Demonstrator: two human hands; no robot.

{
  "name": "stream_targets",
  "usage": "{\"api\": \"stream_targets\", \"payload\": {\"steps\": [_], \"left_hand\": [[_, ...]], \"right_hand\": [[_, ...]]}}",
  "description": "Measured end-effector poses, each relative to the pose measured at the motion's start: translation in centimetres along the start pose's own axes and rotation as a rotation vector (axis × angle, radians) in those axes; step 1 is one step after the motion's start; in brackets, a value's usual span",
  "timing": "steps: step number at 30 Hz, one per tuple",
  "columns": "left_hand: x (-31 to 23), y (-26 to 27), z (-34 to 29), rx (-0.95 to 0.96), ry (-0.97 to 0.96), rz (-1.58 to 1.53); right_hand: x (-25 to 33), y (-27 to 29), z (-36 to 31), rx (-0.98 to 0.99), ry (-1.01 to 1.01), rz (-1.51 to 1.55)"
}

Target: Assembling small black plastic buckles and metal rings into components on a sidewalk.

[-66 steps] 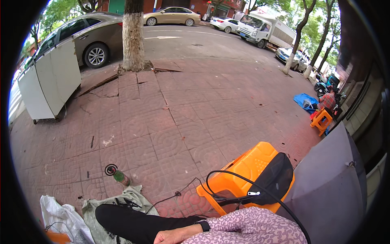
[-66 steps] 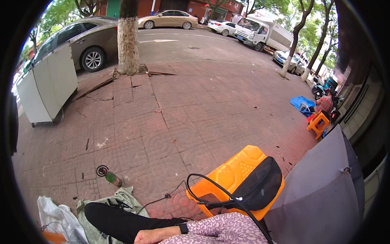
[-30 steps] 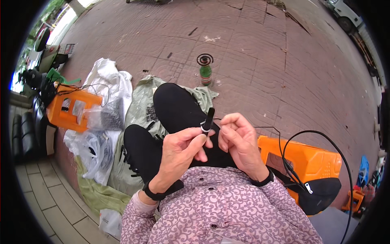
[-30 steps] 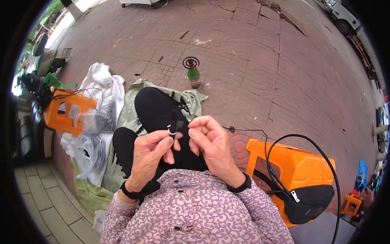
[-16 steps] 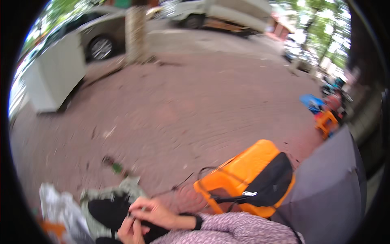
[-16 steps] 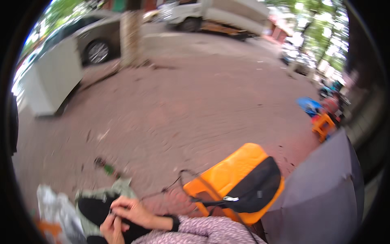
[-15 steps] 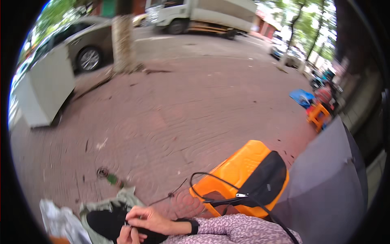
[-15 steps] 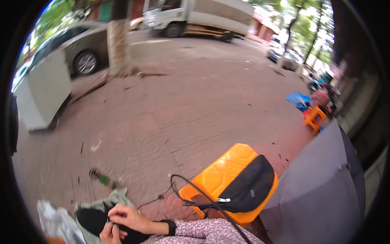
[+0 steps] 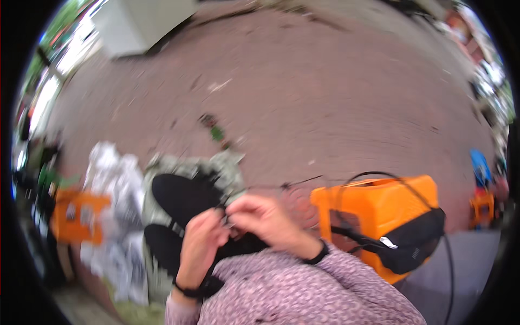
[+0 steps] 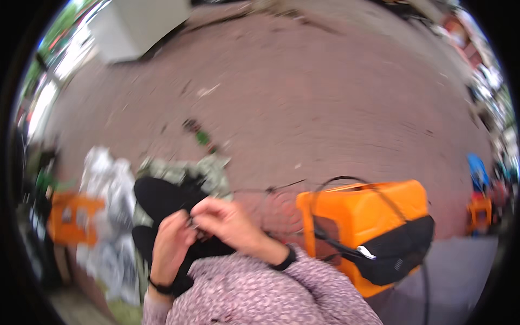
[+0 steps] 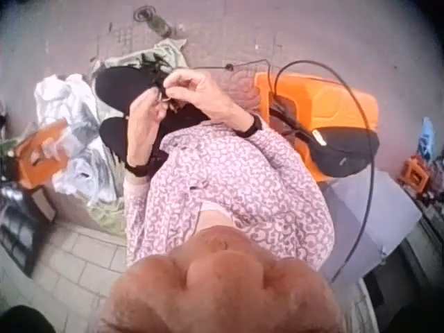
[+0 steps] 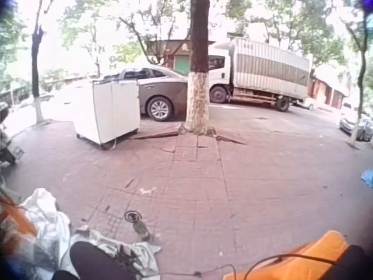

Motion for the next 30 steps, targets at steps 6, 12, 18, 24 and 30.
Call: {"api": "stream_targets", "payload": {"steps": [6, 12, 18, 24, 30], "left_hand": [[1.0, 2.3, -1.5, -0.12, -0.021, 0.02], [1.1, 3.8, -3.2, -0.177, -0.089, -0.048], [1.0, 5.2, -4.4, -0.293, -0.124, 0.06], [1.0, 6.3, -5.3, -0.334, -0.232, 0.049], [1.6, 7.1, -5.5, -0.329, -0.232, -0.03]], "right_hand": [[-1.9, -1.4, 0.0, 0.034, -0.219, 0.273], [-2.3, -3.8, 0.0, 0.112, -0.233, 0.204], [-2.9, -4.0, -0.5, 0.028, -0.285, 0.165], [-3.3, -4.7, -0.3, 0.002, -0.287, 0.113], [-3.4, -5.0, -0.5, 0.02, -0.322, 0.088]]}}
Point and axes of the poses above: each hand's wrist, its own z-axis towards the middle knuckle, its own y-axis out of the back of the hand, x = y × z, the point moved 6 cm from there along z, towards the middle knuckle, and after that the axes turned 9 degrees about y, right-handed, at the moved point
